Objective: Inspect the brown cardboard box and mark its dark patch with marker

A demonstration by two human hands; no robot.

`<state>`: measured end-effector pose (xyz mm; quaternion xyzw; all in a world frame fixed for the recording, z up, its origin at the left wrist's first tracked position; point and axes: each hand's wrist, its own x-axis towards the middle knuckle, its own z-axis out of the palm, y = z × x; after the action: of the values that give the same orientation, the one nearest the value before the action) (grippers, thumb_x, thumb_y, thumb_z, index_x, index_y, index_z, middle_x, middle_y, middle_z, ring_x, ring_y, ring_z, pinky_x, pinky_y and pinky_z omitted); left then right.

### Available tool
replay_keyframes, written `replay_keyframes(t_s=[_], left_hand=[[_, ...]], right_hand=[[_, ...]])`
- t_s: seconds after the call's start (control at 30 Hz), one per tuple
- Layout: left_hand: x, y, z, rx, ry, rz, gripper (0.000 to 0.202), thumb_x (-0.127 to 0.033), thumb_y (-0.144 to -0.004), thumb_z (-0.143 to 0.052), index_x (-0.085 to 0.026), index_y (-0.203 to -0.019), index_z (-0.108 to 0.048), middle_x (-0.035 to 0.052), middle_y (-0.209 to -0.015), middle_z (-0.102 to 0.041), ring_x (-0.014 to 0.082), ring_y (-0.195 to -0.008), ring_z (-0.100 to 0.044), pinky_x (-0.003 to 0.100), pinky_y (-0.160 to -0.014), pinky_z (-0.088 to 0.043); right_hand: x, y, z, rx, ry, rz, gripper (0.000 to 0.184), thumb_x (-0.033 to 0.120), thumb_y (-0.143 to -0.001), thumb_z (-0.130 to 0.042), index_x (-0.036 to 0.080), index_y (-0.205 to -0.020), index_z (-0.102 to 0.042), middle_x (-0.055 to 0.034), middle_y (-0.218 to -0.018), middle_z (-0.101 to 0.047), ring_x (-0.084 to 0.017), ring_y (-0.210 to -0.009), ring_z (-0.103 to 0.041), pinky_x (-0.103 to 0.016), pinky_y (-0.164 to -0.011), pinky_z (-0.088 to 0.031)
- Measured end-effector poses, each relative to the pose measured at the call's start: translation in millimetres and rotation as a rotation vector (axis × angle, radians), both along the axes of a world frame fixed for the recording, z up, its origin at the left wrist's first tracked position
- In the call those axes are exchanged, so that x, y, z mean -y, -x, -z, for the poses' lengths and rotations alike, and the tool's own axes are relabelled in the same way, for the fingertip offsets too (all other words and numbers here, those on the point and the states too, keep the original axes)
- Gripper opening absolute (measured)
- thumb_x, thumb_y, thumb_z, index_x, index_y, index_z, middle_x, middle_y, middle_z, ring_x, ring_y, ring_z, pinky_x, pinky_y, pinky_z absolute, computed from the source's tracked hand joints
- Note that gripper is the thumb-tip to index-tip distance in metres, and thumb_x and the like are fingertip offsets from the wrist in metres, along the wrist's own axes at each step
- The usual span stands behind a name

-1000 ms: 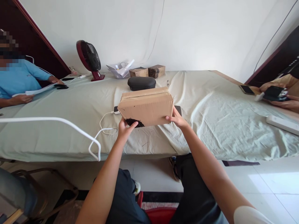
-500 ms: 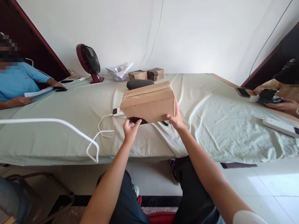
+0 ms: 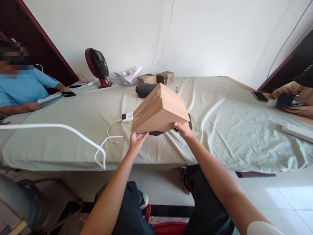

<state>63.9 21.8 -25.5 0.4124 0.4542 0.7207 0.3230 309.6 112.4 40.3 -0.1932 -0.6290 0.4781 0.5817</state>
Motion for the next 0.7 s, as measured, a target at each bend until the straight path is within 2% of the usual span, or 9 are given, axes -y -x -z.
replay_keyframes(t_s=[0.07,0.13,0.2,0.3,0.43,0.57,0.7], left_hand=[[1.3,13.4,-0.3,-0.046,-0.068,-0.017,0.093,-0.058,-0.061,-0.102,-0.025,-0.14,-0.065,0.0189,-0.143,-0.071,0.0355,-0.131,-0.071,0.048,-0.109,-0.06],[1.9,26.8,-0.2,-0.143,-0.17,-0.017,0.109,-0.066,-0.065,-0.098,-0.035,-0.158,-0.052,0.017,-0.168,-0.052,0.0383,-0.152,-0.055,0.052,-0.119,-0.052],[3.2,36.7,0.8,-0.271,-0.227,0.049,0.115,-0.071,-0.07,-0.093,-0.041,-0.167,-0.04,0.0141,-0.178,-0.037,0.0414,-0.163,-0.04,0.057,-0.126,-0.043],[7.2,41.5,2.8,-0.434,-0.181,0.181,0.121,-0.064,-0.075,-0.093,-0.045,-0.174,-0.026,0.0116,-0.182,-0.027,0.0416,-0.168,-0.027,0.059,-0.133,-0.032],[11.0,36.5,4.3,-0.542,-0.107,0.187,0.135,-0.054,-0.068,-0.099,-0.037,-0.176,-0.021,0.0174,-0.177,-0.032,0.043,-0.163,-0.035,0.057,-0.127,-0.04],[6.5,32.4,4.8,-0.441,-0.165,0.148,0.135,-0.061,-0.067,-0.096,-0.037,-0.175,-0.02,0.0169,-0.168,-0.041,0.0428,-0.159,-0.039,0.057,-0.123,-0.045],[3.1,28.8,2.5,-0.367,-0.166,0.176,0.126,-0.065,-0.068,-0.093,-0.035,-0.172,-0.027,0.0167,-0.165,-0.045,0.0423,-0.157,-0.043,0.056,-0.123,-0.046]], right_hand=[[-1.2,-2.5,-0.2,-0.006,-0.001,0.039,0.13,0.083,-0.064,-0.089,0.031,-0.171,-0.037,-0.0114,-0.163,-0.06,-0.038,-0.165,-0.038,-0.058,-0.136,-0.035],[0.3,-3.8,-1.8,-0.003,0.011,0.033,0.131,0.083,-0.064,-0.089,0.029,-0.171,-0.037,-0.0123,-0.163,-0.059,-0.038,-0.165,-0.038,-0.057,-0.135,-0.035],[4.8,-3.6,-5.1,0.02,0.019,-0.023,0.129,0.082,-0.064,-0.09,0.03,-0.171,-0.038,-0.0124,-0.163,-0.059,-0.038,-0.164,-0.039,-0.057,-0.135,-0.036],[13.9,-2.1,-10.9,0.057,0.019,-0.116,0.128,0.075,-0.065,-0.095,0.032,-0.171,-0.038,-0.0115,-0.163,-0.06,-0.037,-0.163,-0.041,-0.056,-0.135,-0.036],[18.5,-2.9,-13.7,0.066,0.022,-0.166,0.128,0.071,-0.068,-0.095,0.033,-0.173,-0.033,-0.0114,-0.163,-0.06,-0.035,-0.164,-0.041,-0.055,-0.138,-0.032],[13.4,-6.6,-9.9,0.161,0.037,-0.241,0.129,0.073,-0.068,-0.095,0.03,-0.172,-0.031,-0.0159,-0.165,-0.055,-0.04,-0.162,-0.042,-0.059,-0.135,-0.035],[9.8,-6.8,-6.3,0.352,0.023,-0.351,0.126,0.067,-0.066,-0.097,0.022,-0.166,-0.037,-0.023,-0.169,-0.045,-0.048,-0.158,-0.043,-0.066,-0.129,-0.04]])
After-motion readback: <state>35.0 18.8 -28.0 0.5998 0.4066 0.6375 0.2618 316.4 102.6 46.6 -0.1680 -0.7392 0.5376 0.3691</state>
